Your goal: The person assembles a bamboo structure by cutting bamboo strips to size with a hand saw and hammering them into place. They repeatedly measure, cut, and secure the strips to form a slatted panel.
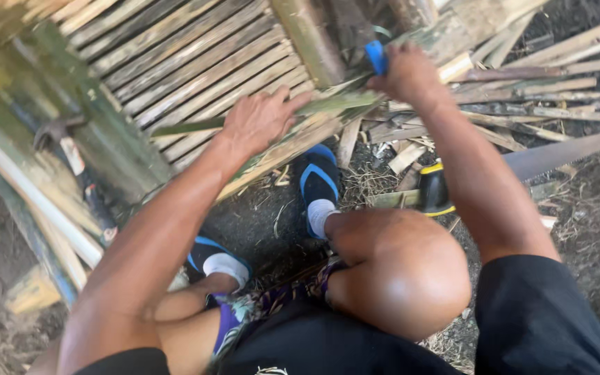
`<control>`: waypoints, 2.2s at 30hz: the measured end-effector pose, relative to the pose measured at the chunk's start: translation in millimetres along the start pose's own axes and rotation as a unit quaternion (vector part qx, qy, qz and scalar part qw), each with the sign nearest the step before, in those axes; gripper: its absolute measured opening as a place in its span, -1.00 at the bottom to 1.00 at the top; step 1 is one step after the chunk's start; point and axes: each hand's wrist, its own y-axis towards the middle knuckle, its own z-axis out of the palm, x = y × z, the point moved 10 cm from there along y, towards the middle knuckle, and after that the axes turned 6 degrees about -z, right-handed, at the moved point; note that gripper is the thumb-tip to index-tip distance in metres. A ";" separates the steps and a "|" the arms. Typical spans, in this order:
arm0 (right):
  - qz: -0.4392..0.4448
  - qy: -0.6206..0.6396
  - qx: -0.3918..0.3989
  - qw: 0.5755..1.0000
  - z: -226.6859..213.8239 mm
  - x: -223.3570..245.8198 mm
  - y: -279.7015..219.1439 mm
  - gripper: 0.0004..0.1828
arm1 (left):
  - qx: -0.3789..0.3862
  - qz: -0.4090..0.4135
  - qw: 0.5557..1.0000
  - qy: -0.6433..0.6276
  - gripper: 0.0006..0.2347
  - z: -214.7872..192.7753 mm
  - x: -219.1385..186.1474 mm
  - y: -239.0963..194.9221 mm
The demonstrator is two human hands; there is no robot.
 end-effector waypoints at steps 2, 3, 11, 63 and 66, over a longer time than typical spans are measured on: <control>-0.039 0.103 -0.013 0.994 32.6 -15.3 -6.3 -0.42 | -0.042 0.013 0.999 -0.023 -0.59 24.7 -7.0 20.4; -0.010 0.187 -0.032 0.982 38.9 -33.1 -7.5 -0.47 | -0.029 0.002 0.999 -0.036 -0.61 41.1 -6.8 29.6; 0.059 0.639 -0.163 0.749 30.0 -22.2 -124.9 -0.62 | 0.034 -0.079 0.992 -0.098 -0.66 77.0 -14.9 82.1; 0.103 0.465 -0.330 0.815 -17.6 -12.4 -198.0 -0.69 | 0.078 -0.109 0.991 -0.025 -0.77 97.6 -21.6 82.7; 0.096 0.427 -0.284 0.853 23.0 -4.2 -167.2 -0.69 | 0.065 -0.105 0.992 -0.022 -0.77 95.0 -21.8 82.5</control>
